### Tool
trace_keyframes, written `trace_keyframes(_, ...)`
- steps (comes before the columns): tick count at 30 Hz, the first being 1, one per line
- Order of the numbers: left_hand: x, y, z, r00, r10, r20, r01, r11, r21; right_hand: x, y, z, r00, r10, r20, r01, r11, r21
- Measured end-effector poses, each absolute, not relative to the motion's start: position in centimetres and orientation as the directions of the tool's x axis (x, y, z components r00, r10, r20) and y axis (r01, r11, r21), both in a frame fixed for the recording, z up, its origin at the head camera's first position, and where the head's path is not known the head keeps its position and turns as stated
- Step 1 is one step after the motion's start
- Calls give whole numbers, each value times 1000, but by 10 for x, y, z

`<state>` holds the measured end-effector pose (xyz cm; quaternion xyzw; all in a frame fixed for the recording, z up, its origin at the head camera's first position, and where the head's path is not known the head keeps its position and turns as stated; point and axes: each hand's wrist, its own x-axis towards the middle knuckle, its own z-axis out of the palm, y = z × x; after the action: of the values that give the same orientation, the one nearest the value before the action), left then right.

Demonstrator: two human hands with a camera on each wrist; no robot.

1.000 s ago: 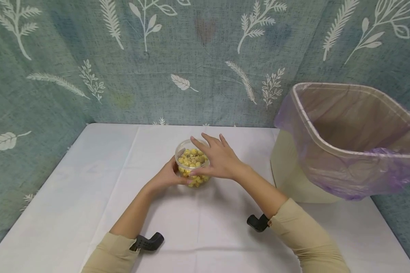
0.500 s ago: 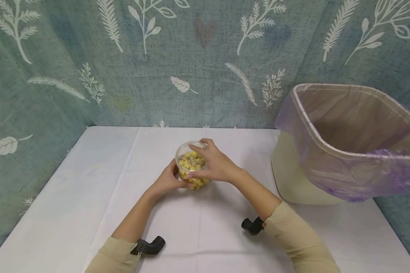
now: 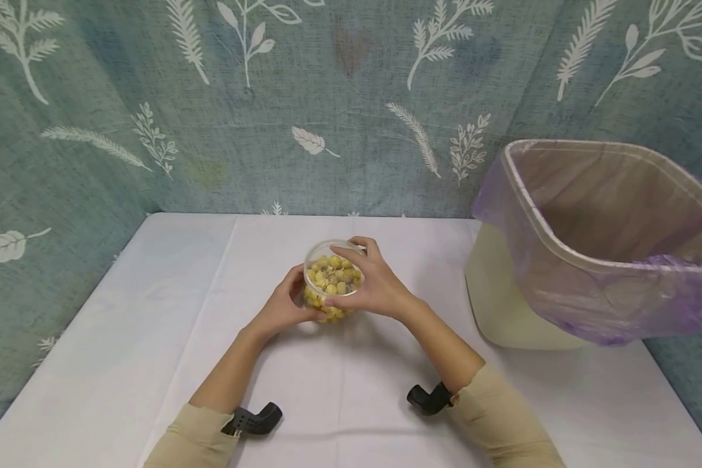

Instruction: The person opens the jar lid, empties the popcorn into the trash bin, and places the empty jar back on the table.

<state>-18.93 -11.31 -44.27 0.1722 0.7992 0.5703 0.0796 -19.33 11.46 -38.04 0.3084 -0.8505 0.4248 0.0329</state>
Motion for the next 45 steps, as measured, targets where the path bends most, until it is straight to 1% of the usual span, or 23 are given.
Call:
trace_keyframes(3,-194,-115,-450,-919,372,127,229,245,942,-189,117,-381,-802,-462,378,-569,400,-718)
trace_keyframes(10,-194,-116,-443,-873,414,259,346,149,926,-181,123,-381,-778,-392,491,-616,322,-719)
trace_keyframes(16,-192,-117,-443,-864,449,227,351,213,912,-176,130,-380,-718,-369,590,-688,247,-683)
trace_keyframes(20,-191,-117,-443,-850,475,227,346,179,921,-172,134,-378,-710,-351,610,-693,198,-693)
trace_keyframes(23,-189,-115,-436,-829,494,262,356,104,929,-171,137,-374,-713,-329,619,-678,102,-728)
trace_keyframes(27,-184,-111,-420,-788,504,353,424,30,905,-169,144,-366,-710,-279,646,-653,-84,-753)
trace_keyframes(30,-178,-108,-408,-766,499,406,475,15,880,-166,149,-362,-711,-240,661,-633,-192,-750)
trace_keyframes(33,-172,-105,-399,-743,511,432,509,14,860,-162,150,-360,-709,-216,671,-625,-246,-740)
trace_keyframes(37,-166,-100,-389,-705,511,492,579,16,815,-160,149,-360,-697,-190,692,-646,-254,-720)
trace_keyframes(39,-165,-98,-386,-693,490,528,617,24,787,-160,149,-360,-706,-175,686,-647,-235,-726)
trace_keyframes(42,-163,-97,-385,-693,454,560,650,56,758,-160,148,-361,-753,-168,637,-610,-187,-770)
trace_keyframes(45,-162,-98,-385,-704,423,570,657,85,749,-158,149,-361,-815,-201,544,-530,-125,-839)
